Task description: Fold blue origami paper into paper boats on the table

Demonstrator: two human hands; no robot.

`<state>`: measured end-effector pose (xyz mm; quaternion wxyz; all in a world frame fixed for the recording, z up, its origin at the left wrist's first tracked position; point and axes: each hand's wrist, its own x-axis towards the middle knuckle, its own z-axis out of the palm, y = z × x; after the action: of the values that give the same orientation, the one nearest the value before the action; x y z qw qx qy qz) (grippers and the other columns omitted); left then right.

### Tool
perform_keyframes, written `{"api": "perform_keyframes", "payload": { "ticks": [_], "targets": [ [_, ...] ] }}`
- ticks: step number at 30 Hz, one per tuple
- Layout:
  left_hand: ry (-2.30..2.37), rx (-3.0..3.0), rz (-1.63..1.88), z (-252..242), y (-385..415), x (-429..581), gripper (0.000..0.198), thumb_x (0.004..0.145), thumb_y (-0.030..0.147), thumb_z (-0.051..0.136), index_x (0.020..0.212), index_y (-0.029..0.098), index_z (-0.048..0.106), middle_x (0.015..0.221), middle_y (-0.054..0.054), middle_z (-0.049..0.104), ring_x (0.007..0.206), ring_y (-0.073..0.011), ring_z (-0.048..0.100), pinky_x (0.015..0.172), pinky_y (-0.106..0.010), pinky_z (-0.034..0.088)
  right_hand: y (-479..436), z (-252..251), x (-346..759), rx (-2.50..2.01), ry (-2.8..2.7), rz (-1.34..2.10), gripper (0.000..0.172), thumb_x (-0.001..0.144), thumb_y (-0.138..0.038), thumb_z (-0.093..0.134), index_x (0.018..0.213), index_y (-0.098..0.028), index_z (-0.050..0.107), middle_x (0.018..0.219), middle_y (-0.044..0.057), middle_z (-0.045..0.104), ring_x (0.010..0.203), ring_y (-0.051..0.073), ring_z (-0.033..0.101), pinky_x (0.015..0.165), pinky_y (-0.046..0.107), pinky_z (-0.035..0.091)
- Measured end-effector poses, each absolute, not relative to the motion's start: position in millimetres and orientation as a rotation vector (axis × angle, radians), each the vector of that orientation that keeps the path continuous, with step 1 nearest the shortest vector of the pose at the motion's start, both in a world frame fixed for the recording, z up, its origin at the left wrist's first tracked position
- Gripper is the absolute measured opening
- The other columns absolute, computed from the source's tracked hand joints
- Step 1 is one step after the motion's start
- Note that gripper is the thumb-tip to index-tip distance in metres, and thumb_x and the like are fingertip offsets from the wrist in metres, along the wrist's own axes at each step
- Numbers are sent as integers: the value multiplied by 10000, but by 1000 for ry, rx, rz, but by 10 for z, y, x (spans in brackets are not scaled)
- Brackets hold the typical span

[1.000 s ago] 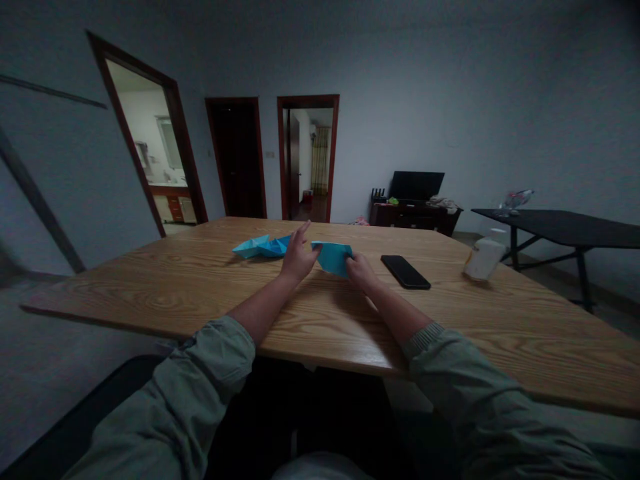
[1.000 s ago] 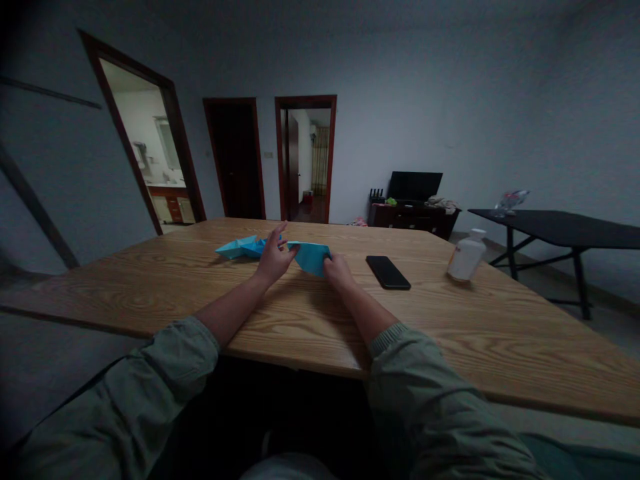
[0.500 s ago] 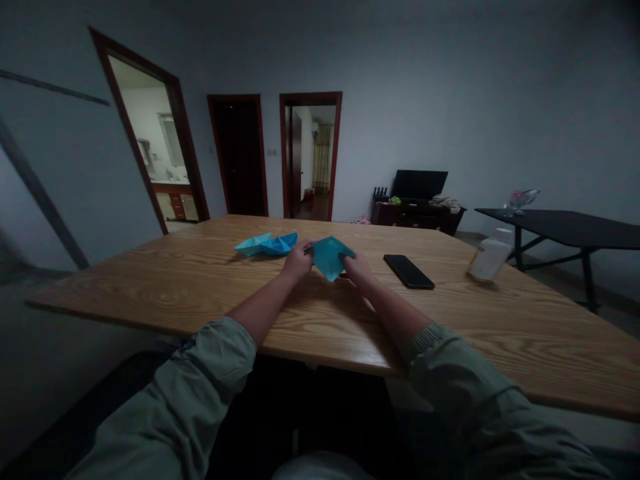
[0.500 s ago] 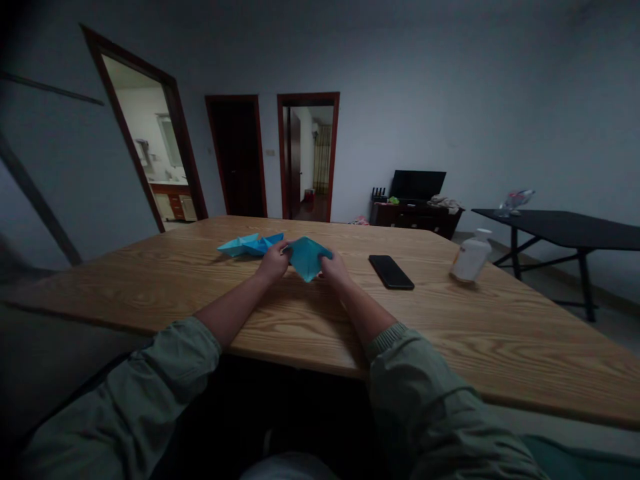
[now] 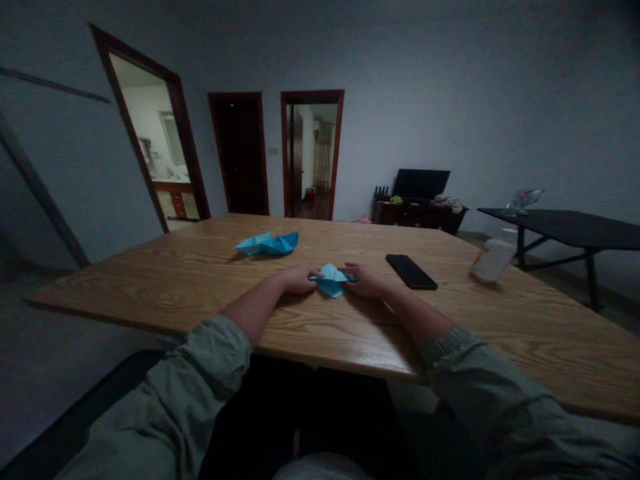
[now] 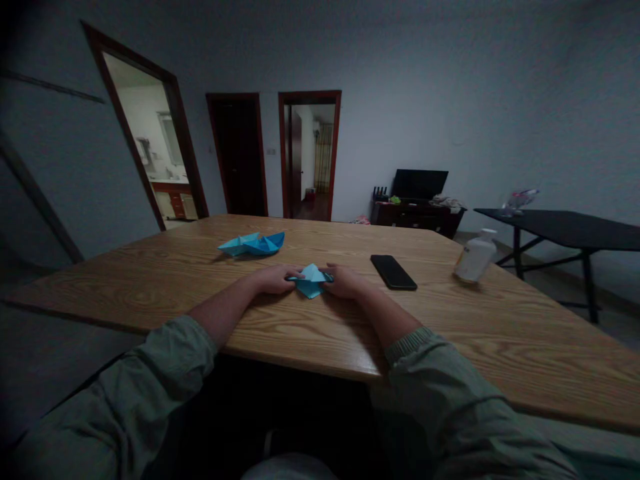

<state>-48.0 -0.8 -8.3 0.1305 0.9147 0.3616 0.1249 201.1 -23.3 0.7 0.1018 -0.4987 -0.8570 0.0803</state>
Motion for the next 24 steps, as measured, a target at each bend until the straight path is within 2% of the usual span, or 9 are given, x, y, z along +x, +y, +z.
{"api": "perform_keyframes", "payload": {
  "ticks": [3, 5, 7, 11, 15, 17, 19, 22, 24],
  "targets": [
    [1027, 2700, 290, -76, -26, -463, 507, 755, 266, 531, 1253, 193, 593, 1436, -45, 440, 1245, -218, 477, 1061, -282, 331, -274, -22, 2058, -1468, -2623, 249, 619, 846, -472, 502, 1412, -237, 416, 1491, 103, 337, 1293, 325, 420, 1071, 432, 310],
    [1056, 2674, 320, -65, -27, -453, 475, 762, 291, 535, 1219, 196, 622, 1400, -42, 488, 1204, -213, 509, 1034, -263, 350, -279, -45, 2074, -1418, -2651, 267, 599, 857, -462, 487, 1402, -219, 434, 1474, 119, 363, 1315, 321, 390, 1084, 438, 285],
    [1098, 2650, 402, -48, -30, -448, 398, 774, 304, 529, 1128, 206, 682, 1292, -35, 589, 1119, -200, 559, 976, -242, 388, -266, -59, 2080, -1382, -2602, 287, 556, 854, -416, 502, 1371, -212, 478, 1443, 116, 414, 1280, 300, 439, 1065, 406, 317],
    [1180, 2650, 581, -9, -47, -447, 276, 779, 315, 531, 890, 196, 754, 1001, -55, 696, 888, -187, 602, 802, -237, 434, -245, -34, 2070, -1306, -2450, 247, 409, 823, -349, 550, 1188, -194, 645, 1244, 96, 607, 1089, 257, 579, 955, 333, 410],
    [1188, 2594, 566, -5, -62, -448, 291, 801, 334, 505, 741, 160, 731, 724, -43, 667, 658, -151, 553, 641, -238, 403, -269, 5, 2047, -1308, -2363, 240, 287, 825, -378, 547, 898, -171, 731, 947, 77, 698, 832, 201, 612, 770, 276, 444],
    [1184, 2535, 590, -17, -63, -446, 301, 812, 356, 505, 786, 156, 729, 694, -34, 654, 626, -144, 536, 620, -240, 393, -273, -4, 2036, -1359, -2309, 304, 301, 827, -407, 544, 793, -164, 718, 798, 58, 690, 718, 171, 581, 673, 257, 425],
    [1175, 2462, 659, -33, -62, -439, 318, 820, 366, 511, 961, 167, 715, 775, -34, 671, 668, -147, 557, 638, -239, 404, -260, -29, 2025, -1396, -2265, 375, 336, 841, -437, 520, 794, -160, 705, 713, 39, 662, 649, 151, 545, 604, 246, 395],
    [1205, 2403, 749, -54, -63, -419, 421, 829, 336, 513, 1218, 197, 599, 885, -39, 677, 746, -152, 590, 678, -237, 427, -229, -75, 2002, -1405, -2206, 413, 344, 865, -417, 486, 1017, -168, 669, 731, 23, 646, 627, 136, 533, 566, 234, 371],
    [1247, 2421, 756, -66, -68, -400, 449, 827, 308, 516, 1263, 209, 563, 890, -39, 677, 754, -152, 596, 692, -239, 434, -218, -97, 1979, -1403, -2172, 387, 385, 850, -356, 522, 1187, -181, 590, 789, 25, 651, 643, 131, 544, 579, 227, 378]
  ]
}}
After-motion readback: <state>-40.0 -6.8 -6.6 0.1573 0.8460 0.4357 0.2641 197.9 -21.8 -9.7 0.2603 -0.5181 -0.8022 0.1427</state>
